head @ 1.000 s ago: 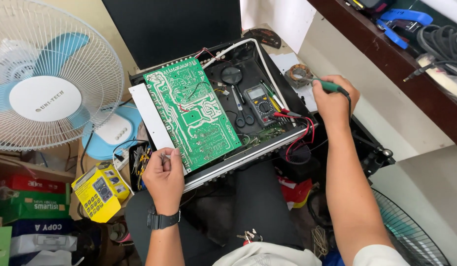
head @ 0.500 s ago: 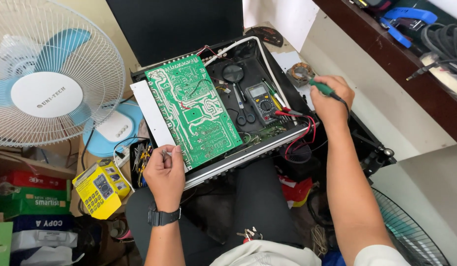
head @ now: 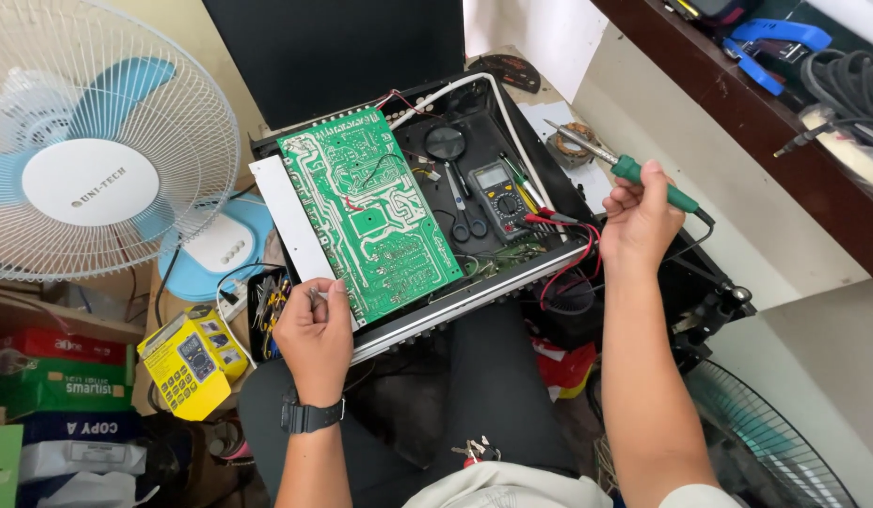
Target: Soldering electronic components onto a circuit board using a soldering iron.
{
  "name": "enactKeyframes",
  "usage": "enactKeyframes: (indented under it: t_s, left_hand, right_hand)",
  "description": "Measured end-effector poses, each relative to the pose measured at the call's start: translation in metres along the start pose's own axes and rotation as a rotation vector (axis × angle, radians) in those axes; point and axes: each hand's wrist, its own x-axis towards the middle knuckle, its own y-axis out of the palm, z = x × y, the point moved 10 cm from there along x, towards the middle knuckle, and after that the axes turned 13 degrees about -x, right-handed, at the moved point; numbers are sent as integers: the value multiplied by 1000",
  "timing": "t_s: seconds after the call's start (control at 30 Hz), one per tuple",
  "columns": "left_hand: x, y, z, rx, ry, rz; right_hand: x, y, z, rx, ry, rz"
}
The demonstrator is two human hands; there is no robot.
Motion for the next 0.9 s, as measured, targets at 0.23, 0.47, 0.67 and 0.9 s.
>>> enactKeyframes:
  t_s: [0.23, 0.47, 0.67, 0.9]
  left_hand:
    - [-1, 0, 3, -6, -4, -6]
    - [0, -3, 6, 64, 21, -19]
    - [1, 6, -16, 216, 97, 21]
    - [2, 5, -25, 175, 32, -13]
  right_hand:
    - [5, 0, -16, 72, 54, 2]
    - [6, -2, -16, 56, 4, 9]
    - [-61, 35, -16, -59, 8, 430]
    - [-118, 99, -47, -52, 230, 907]
